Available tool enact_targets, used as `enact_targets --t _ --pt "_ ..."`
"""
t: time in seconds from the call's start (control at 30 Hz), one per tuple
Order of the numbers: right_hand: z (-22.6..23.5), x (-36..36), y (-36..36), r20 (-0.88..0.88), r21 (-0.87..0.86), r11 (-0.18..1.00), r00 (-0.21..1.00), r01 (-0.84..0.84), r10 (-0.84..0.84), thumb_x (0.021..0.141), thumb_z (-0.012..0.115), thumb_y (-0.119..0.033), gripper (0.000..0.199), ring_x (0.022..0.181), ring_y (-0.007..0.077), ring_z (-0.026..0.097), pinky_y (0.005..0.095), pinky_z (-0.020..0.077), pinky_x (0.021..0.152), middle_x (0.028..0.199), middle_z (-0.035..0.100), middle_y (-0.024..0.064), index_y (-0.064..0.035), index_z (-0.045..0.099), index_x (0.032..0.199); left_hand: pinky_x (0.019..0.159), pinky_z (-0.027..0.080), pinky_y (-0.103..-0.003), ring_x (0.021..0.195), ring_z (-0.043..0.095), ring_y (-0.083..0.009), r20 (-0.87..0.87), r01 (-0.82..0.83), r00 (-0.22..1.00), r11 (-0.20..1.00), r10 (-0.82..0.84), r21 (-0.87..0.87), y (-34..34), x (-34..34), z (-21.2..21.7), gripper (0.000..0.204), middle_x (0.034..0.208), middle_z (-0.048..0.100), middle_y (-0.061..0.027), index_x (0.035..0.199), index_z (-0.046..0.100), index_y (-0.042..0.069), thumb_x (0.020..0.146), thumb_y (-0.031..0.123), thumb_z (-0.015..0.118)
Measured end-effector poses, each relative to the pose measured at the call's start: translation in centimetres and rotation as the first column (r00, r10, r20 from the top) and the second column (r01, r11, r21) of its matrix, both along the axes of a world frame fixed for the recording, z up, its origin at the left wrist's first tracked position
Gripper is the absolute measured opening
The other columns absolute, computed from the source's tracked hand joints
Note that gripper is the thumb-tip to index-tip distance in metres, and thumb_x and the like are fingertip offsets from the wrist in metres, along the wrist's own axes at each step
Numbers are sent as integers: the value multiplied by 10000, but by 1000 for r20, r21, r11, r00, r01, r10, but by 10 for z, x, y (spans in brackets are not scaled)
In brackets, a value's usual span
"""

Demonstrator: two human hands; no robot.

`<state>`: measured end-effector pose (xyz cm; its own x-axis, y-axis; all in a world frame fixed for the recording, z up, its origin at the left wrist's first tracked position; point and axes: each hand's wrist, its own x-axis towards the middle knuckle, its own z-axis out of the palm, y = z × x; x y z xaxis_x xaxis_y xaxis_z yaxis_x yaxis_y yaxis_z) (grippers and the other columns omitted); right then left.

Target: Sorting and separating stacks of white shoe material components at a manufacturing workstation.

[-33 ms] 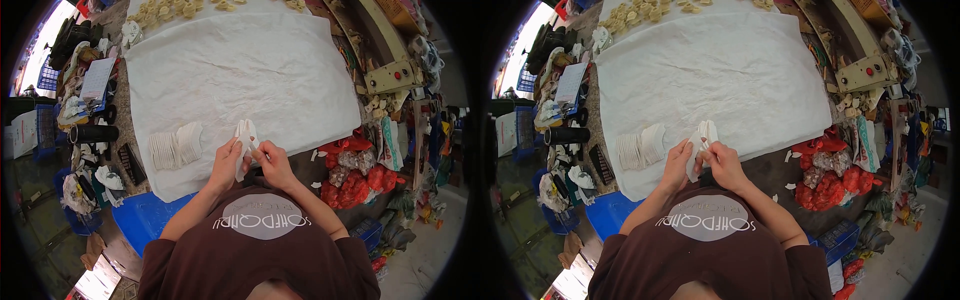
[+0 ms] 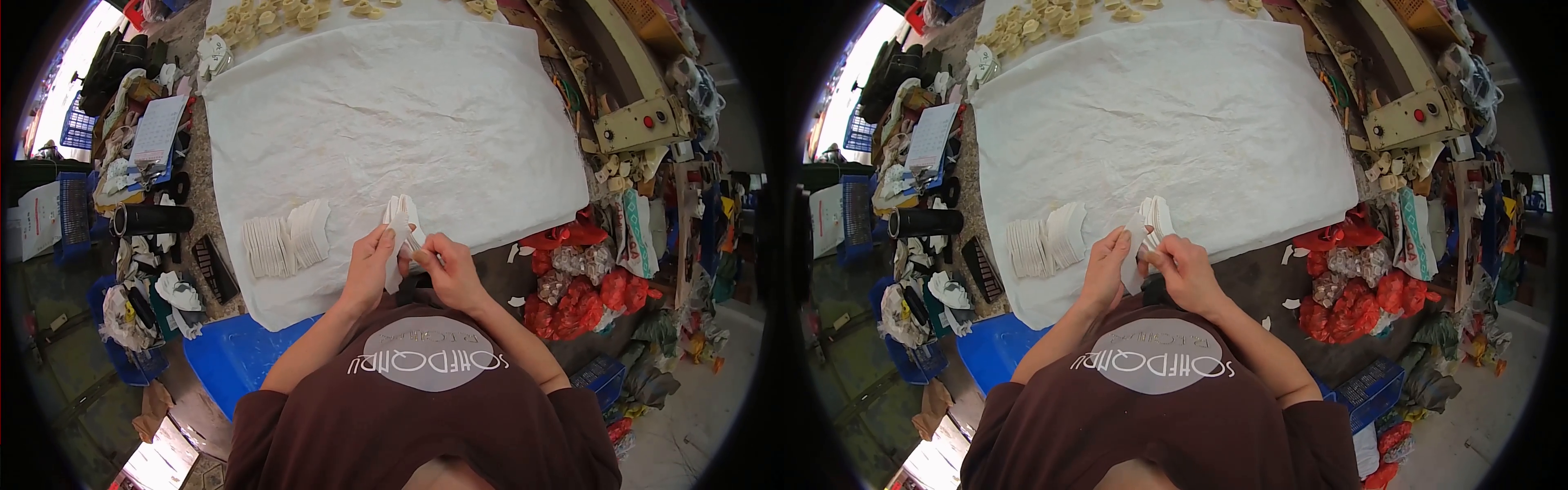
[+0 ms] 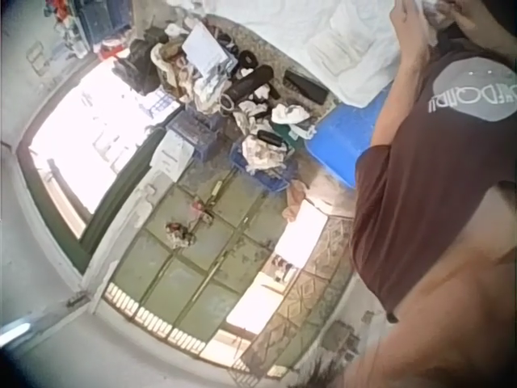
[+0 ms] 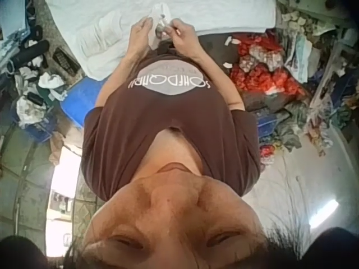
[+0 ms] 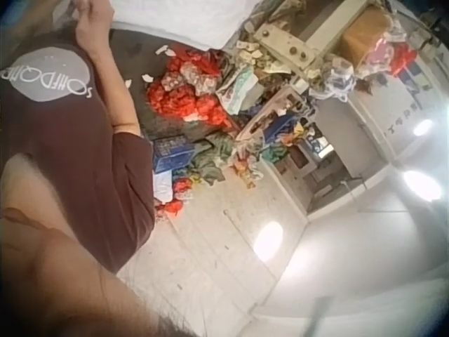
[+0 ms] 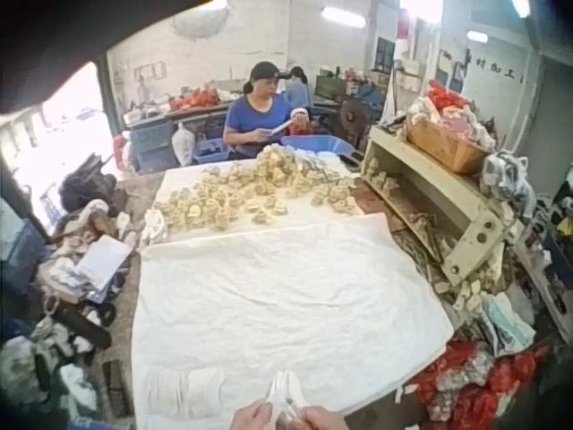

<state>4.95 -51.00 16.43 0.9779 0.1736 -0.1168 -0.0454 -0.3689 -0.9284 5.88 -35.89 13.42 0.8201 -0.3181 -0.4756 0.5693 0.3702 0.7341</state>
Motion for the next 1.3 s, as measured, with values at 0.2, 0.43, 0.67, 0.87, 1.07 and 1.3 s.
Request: enact_targets --t 0.2,0.43,0.67,0.87,1.07,1.3 --pt "-73 -46 -103 -317 -182 983 944 34 -91 841 573 -229 233 604 137 489 277 415 571 635 537 82 -16 547 751 631 401 -231 653 478 -102 -8 -51 999 998 50 -46 3 9 0 338 737 534 -27 1153 519 -24 961 210 369" --pt "-135 -117 -196 -10 -786 593 954 177 -298 775 602 -179 272 885 306 576 401 456 756 890 597 153 -53 558 1012 605 412 -235 633 476 -116 364 47 915 944 -172 327 -4 6 9 292 729 533 -42 1166 523 25 943 131 368" --pt "-1 -6 -24 -159 128 974 973 188 -167 895 508 -159 182 663 121 554 266 452 614 745 612 75 7 565 940 626 447 -339 710 537 -275 618 -158 678 743 -397 650 -13 4 12 359 840 533 -129 1195 510 60 843 5 468" --pt "13 2 0 -354 286 948 935 137 -28 925 477 -135 182 713 86 526 230 442 667 777 597 42 31 549 947 587 448 -371 700 533 -266 621 -247 629 637 -469 731 -10 -5 12 527 816 499 -123 1248 474 91 753 -87 483" --pt "9 5 2 -385 269 956 923 117 -4 912 491 -129 159 648 77 478 224 412 618 707 544 17 18 539 876 613 445 -359 709 528 -261 608 -404 535 455 -587 794 -8 -10 9 514 808 495 -108 1227 487 64 720 -3 541" --pt "3 11 -3 -467 446 879 882 170 67 882 531 -131 138 623 63 448 207 382 588 688 515 -6 -17 524 805 660 451 -373 743 535 -289 564 -178 662 628 -493 757 -3 -9 18 463 846 514 -129 1240 469 35 780 -9 484"
